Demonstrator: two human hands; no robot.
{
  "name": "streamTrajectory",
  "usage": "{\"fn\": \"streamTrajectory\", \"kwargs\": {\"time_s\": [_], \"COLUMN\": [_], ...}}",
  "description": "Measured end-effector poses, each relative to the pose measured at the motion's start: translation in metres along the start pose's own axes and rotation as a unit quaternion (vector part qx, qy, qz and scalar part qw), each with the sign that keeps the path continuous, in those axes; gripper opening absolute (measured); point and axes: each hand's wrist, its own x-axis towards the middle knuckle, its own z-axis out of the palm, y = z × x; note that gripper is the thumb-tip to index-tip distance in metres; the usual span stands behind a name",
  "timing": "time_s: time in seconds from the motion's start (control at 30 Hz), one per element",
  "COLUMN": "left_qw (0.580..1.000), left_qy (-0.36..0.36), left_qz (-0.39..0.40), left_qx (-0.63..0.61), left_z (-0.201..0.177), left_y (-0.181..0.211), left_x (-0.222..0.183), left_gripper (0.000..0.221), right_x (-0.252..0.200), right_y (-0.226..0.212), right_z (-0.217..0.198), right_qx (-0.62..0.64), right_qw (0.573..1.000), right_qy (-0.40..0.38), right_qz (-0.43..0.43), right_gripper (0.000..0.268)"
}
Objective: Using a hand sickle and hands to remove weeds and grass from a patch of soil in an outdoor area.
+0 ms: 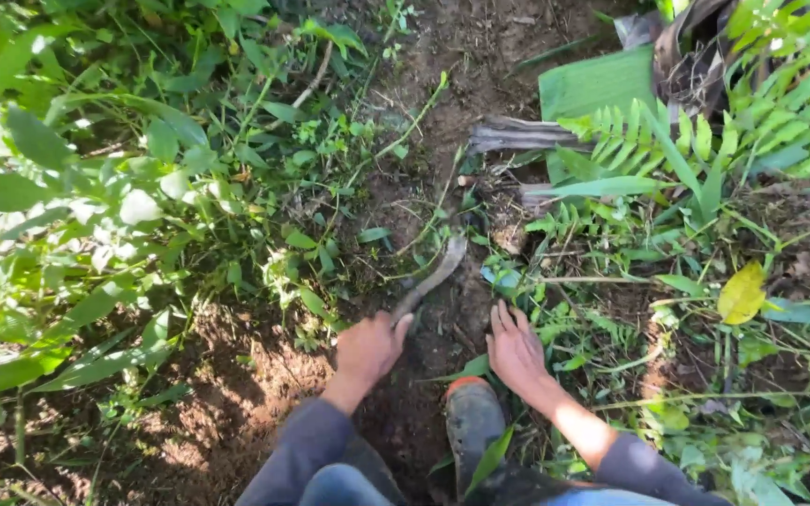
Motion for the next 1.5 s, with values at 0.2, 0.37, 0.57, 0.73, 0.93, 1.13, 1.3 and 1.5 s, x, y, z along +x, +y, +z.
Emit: {"fn": "streamTrajectory", "kwargs": {"time_s": [0.2,0.37,0.57,0.73,0.93,1.13,1.3,1.5], "left_qw": [0.996,0.985,0.984,0.989,0.987,0.997,0.996,0.975], "left_qy": [0.018,-0.135,-0.143,-0.106,-0.102,-0.041,-0.057,-0.152], "left_qz": [-0.071,-0.079,-0.087,-0.100,-0.030,-0.039,-0.009,0.002], "left_qx": [0.055,-0.078,-0.053,-0.021,-0.118,-0.048,-0.068,-0.159], "left_z": [0.021,-0.041,-0.066,-0.035,-0.038,-0.010,0.001,0.002], "left_y": [-0.060,0.019,-0.016,-0.033,0.029,-0.048,-0.034,0.023], "left_x": [-0.093,-0.004,-0.055,-0.106,-0.019,-0.093,-0.078,-0.015], "left_gripper": [0.062,0.061,0.067,0.067,0.063,0.060,0.063,0.072], "right_x": [0.003,-0.001,0.001,-0.003,0.003,0.011,0.008,0.011], "right_y": [0.000,0.005,0.011,0.005,0.008,0.000,-0.010,-0.010], "right_z": [0.004,0.019,0.013,0.016,0.020,-0.005,-0.007,-0.010], "right_qx": [-0.006,-0.100,-0.101,-0.094,-0.154,-0.112,-0.082,-0.103], "right_qw": [0.999,0.995,0.994,0.994,0.987,0.991,0.990,0.983], "right_qy": [0.002,-0.012,-0.018,-0.027,-0.021,-0.074,-0.112,-0.153], "right_qz": [-0.035,-0.025,-0.036,-0.039,-0.045,-0.017,0.003,0.022], "right_gripper": [0.060,0.059,0.055,0.057,0.057,0.060,0.064,0.079]}}
